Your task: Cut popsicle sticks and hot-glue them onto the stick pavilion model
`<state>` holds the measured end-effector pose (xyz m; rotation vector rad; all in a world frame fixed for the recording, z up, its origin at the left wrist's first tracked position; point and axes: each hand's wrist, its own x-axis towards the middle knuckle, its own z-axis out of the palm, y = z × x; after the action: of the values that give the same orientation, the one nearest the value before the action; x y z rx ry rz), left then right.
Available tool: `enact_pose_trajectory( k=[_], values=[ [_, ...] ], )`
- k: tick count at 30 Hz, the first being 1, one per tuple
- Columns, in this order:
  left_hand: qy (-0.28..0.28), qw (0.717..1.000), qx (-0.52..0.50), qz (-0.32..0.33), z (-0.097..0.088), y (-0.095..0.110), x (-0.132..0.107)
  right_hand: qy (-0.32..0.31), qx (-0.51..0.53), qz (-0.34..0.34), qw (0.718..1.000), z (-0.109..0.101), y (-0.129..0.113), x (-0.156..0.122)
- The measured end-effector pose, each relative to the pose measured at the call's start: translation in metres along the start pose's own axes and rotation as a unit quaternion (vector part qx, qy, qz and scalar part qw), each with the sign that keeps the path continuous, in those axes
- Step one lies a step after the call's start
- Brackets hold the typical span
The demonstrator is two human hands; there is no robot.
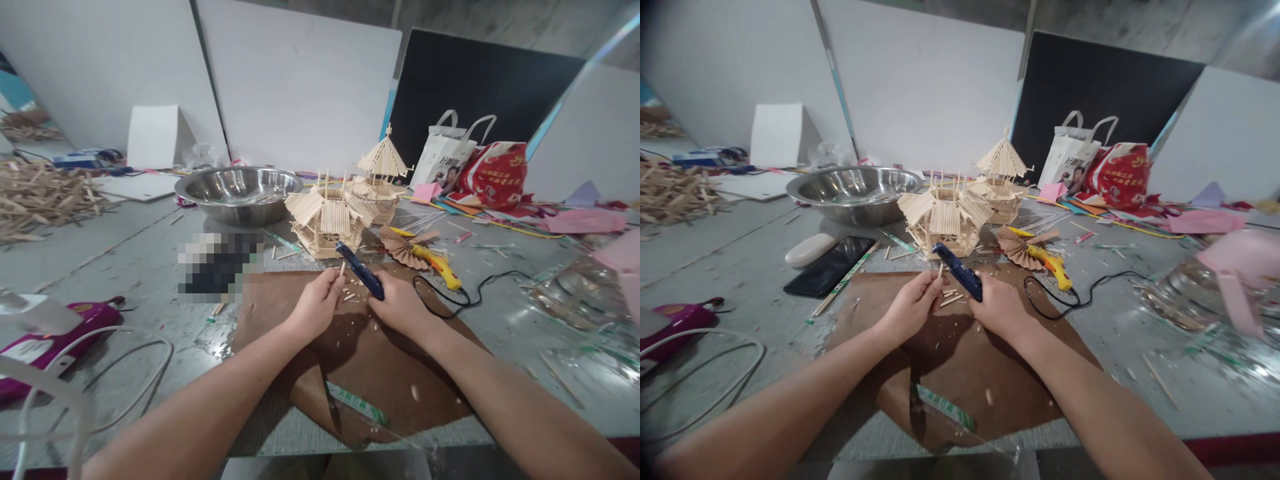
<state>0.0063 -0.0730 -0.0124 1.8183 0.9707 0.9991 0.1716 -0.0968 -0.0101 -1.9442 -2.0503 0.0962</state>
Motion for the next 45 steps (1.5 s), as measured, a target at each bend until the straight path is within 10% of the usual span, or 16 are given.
enact_pose_trajectory(
  k=[13, 26, 45],
  values=[
    [-0.006, 0.955, -0.268, -0.124, -0.002, 0.003, 0.009, 0.012, -0.050, 0.067, 0.996, -0.005, 0.029, 0.017],
    [0.100, 0.917, -0.313, -0.225, 0.021, 0.005, 0.073, -0.062, -0.077, 0.029, 0.995, -0.008, 0.034, 0.018],
    [0.026, 0.899, -0.374, -0.228, 0.014, -0.015, 0.100, -0.081, -0.100, 0.007, 0.992, -0.011, 0.034, 0.016]
  ],
)
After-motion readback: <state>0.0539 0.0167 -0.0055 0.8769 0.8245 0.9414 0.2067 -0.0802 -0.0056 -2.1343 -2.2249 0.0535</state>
